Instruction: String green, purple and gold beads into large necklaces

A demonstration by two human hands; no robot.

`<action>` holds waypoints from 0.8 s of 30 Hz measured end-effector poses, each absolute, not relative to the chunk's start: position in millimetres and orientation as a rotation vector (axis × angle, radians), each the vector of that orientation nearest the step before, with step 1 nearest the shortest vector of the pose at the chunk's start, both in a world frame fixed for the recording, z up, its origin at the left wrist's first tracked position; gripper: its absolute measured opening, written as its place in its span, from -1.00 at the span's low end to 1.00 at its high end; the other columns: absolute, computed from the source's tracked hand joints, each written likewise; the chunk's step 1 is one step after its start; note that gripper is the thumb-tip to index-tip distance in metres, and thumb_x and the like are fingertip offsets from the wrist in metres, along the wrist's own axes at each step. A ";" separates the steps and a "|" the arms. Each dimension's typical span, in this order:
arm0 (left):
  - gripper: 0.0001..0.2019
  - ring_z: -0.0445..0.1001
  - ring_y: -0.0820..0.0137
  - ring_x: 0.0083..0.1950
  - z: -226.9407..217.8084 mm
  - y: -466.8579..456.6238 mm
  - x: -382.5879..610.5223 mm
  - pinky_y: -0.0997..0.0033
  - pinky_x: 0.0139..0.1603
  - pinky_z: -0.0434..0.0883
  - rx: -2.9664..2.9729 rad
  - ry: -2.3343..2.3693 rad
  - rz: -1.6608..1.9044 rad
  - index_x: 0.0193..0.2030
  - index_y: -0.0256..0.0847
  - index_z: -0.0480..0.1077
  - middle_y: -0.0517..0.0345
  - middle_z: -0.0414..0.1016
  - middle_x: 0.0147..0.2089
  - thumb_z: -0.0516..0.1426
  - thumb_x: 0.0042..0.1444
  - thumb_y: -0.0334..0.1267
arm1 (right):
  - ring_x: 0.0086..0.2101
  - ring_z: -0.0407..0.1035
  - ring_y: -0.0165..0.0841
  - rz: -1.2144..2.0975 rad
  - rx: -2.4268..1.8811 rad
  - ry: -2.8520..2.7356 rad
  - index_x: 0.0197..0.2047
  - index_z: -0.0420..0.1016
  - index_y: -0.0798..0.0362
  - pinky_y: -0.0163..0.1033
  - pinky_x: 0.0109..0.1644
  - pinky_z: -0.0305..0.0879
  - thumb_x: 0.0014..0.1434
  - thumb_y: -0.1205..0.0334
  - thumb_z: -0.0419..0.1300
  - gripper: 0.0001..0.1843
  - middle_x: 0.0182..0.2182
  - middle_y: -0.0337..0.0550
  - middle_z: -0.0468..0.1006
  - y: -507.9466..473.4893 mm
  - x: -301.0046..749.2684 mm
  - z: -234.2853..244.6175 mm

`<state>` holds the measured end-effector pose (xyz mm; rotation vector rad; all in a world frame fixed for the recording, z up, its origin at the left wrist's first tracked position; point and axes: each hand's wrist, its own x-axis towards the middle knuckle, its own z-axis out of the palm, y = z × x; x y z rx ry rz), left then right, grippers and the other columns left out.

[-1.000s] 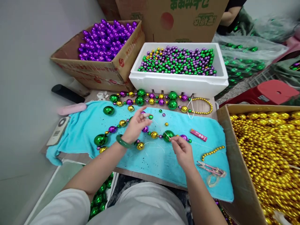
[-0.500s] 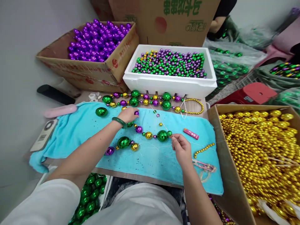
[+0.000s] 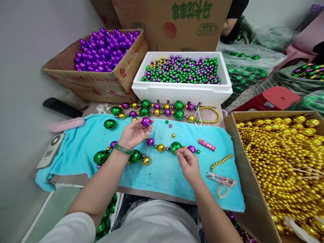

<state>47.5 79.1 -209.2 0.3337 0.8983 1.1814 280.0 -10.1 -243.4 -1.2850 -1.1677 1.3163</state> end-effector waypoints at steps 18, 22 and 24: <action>-0.74 0.56 0.41 -0.20 -204.6 66.2 59.8 0.43 -0.13 0.45 0.452 0.897 1.366 -0.18 -0.20 0.39 0.17 0.54 -0.26 0.26 -0.05 -0.41 | -0.62 0.10 -0.48 1.252 -1.288 -1.244 -0.39 0.46 0.08 -0.34 -0.58 0.02 0.11 0.06 0.18 -0.76 -0.65 -0.32 0.24 -14.0 279.6 -250.9; -0.76 0.55 0.41 -0.18 -205.9 65.3 60.8 0.43 -0.14 0.45 0.466 0.896 1.384 -0.18 -0.19 0.39 0.14 0.54 -0.24 0.25 -0.03 -0.40 | -0.63 0.08 -0.48 1.262 -1.299 -1.236 -0.38 0.46 0.08 -0.33 -0.58 0.01 0.12 0.06 0.18 -0.75 -0.65 -0.33 0.23 -15.2 280.4 -249.6; -0.76 0.55 0.41 -0.19 -206.0 65.4 61.1 0.43 -0.14 0.45 0.442 0.900 1.384 -0.18 -0.19 0.38 0.15 0.54 -0.23 0.25 -0.02 -0.39 | -0.63 0.07 -0.48 1.265 -1.303 -1.248 -0.39 0.46 0.08 -0.33 -0.59 -0.01 0.12 0.06 0.17 -0.75 -0.65 -0.33 0.22 -15.9 281.3 -249.0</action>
